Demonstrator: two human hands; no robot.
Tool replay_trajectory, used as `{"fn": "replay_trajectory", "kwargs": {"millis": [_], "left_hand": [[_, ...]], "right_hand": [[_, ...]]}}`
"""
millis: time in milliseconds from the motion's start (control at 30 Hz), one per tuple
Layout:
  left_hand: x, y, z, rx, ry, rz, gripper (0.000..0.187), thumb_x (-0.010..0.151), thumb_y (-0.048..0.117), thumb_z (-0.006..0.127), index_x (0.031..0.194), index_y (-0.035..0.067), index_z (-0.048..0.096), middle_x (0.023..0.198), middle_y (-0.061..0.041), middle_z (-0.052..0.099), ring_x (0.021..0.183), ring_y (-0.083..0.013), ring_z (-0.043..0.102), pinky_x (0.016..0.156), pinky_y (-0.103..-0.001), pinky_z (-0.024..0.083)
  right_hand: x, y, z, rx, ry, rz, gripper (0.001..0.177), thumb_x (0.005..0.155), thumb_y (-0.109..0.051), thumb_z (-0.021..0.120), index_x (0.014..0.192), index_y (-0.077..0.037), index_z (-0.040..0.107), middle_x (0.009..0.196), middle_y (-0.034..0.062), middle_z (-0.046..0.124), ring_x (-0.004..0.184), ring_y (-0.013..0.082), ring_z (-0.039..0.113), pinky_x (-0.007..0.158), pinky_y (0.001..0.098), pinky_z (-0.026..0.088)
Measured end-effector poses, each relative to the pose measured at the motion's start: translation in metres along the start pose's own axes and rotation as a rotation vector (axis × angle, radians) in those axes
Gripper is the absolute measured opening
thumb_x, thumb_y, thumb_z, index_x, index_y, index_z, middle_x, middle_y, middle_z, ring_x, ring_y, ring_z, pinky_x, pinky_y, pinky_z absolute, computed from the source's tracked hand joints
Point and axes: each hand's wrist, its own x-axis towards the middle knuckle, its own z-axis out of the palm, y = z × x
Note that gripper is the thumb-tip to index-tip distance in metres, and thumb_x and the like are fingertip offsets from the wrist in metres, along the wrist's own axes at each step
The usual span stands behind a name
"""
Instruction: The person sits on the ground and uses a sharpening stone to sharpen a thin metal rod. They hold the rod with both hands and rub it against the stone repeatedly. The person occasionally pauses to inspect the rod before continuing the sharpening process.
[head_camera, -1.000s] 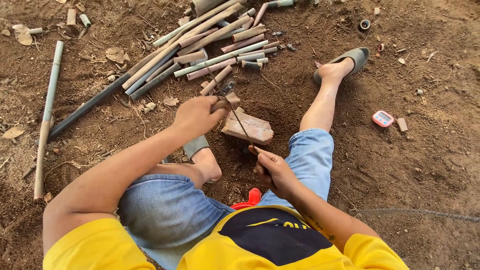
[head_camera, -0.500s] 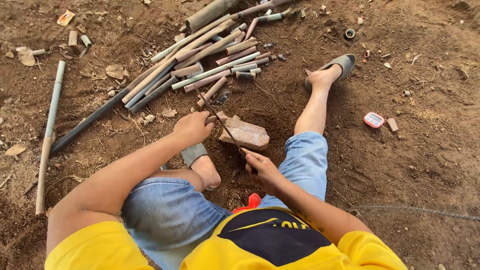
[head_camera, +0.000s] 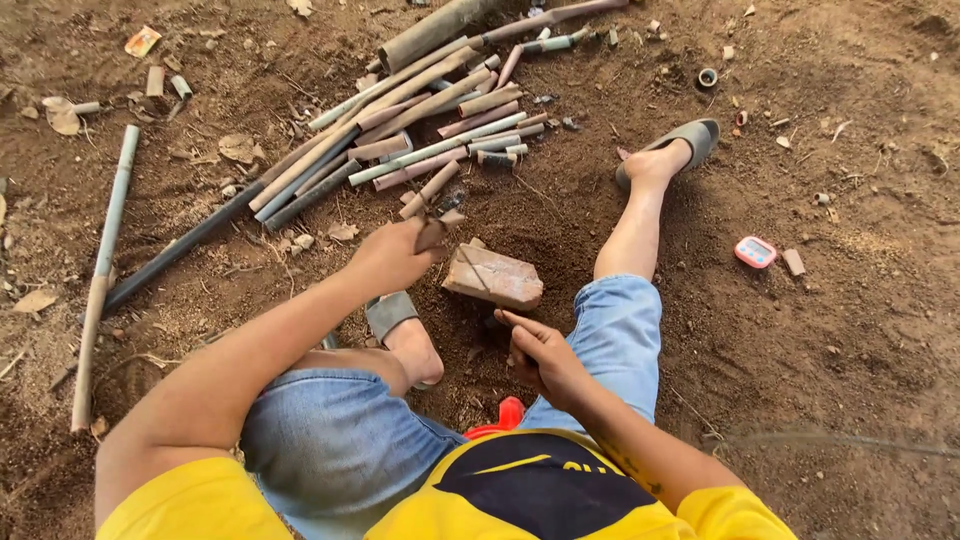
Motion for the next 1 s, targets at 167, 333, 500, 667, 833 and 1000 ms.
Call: {"fn": "replay_trajectory", "kwargs": {"millis": [167,333,500,667,833,1000], "left_hand": [[-0.007,0.033,-0.007,0.001,-0.037,0.039,0.037,0.103,0.038,0.062,0.118,0.004,0.067,0.106,-0.025,0.075,0.107,-0.0454,0.074,0.094,-0.055,0.058],[-0.001,0.013,-0.01,-0.005,-0.023,-0.037,0.04,0.101,0.04,0.063,0.117,0.003,0.066,0.107,-0.025,0.074,0.112,-0.048,0.072,0.095,-0.059,0.056],[-0.009,0.027,-0.014,0.035,-0.084,0.073,0.034,0.101,0.032,0.064,0.115,0.001,0.066,0.106,-0.027,0.075,0.109,-0.0491,0.073,0.092,-0.057,0.058],[0.013,0.002,0.005,0.032,0.013,-0.004,0.033,0.1,0.031,0.066,0.121,0.006,0.067,0.107,-0.021,0.076,0.111,-0.0418,0.075,0.092,-0.054,0.06],[-0.003,0.031,0.005,0.068,-0.104,0.11,0.038,0.099,0.034,0.067,0.119,0.001,0.066,0.109,-0.028,0.075,0.112,-0.0497,0.072,0.095,-0.059,0.058],[0.005,0.018,-0.007,-0.052,0.049,0.044,0.037,0.101,0.037,0.064,0.124,0.008,0.064,0.108,-0.024,0.074,0.112,-0.0469,0.072,0.093,-0.058,0.057]], "right_hand": [[0.007,-0.01,0.004,0.019,-0.019,-0.026,0.042,0.109,-0.022,0.057,0.146,-0.003,0.067,0.058,0.0049,0.045,0.033,0.0077,0.036,0.031,0.0219,0.028],[0.004,0.008,-0.012,-0.001,-0.029,0.003,0.041,0.108,-0.023,0.06,0.142,-0.002,0.069,0.053,0.0063,0.047,0.029,0.0087,0.037,0.029,0.0212,0.028],[-0.001,-0.009,0.003,0.049,-0.037,-0.004,0.042,0.108,-0.023,0.059,0.143,-0.001,0.068,0.056,0.0042,0.044,0.035,0.0066,0.037,0.033,0.0209,0.03],[-0.004,0.0,-0.014,0.016,-0.038,-0.008,0.042,0.108,-0.023,0.06,0.142,0.0,0.068,0.057,0.0041,0.045,0.036,0.0069,0.036,0.035,0.0212,0.03],[0.001,-0.013,-0.004,0.026,-0.053,-0.01,0.043,0.109,-0.023,0.057,0.143,0.002,0.066,0.059,0.0037,0.043,0.036,0.0078,0.037,0.033,0.0221,0.03],[-0.005,-0.011,-0.008,0.016,-0.035,-0.046,0.042,0.108,-0.022,0.059,0.142,0.002,0.067,0.059,0.004,0.045,0.038,0.0073,0.039,0.035,0.0211,0.032]]}}
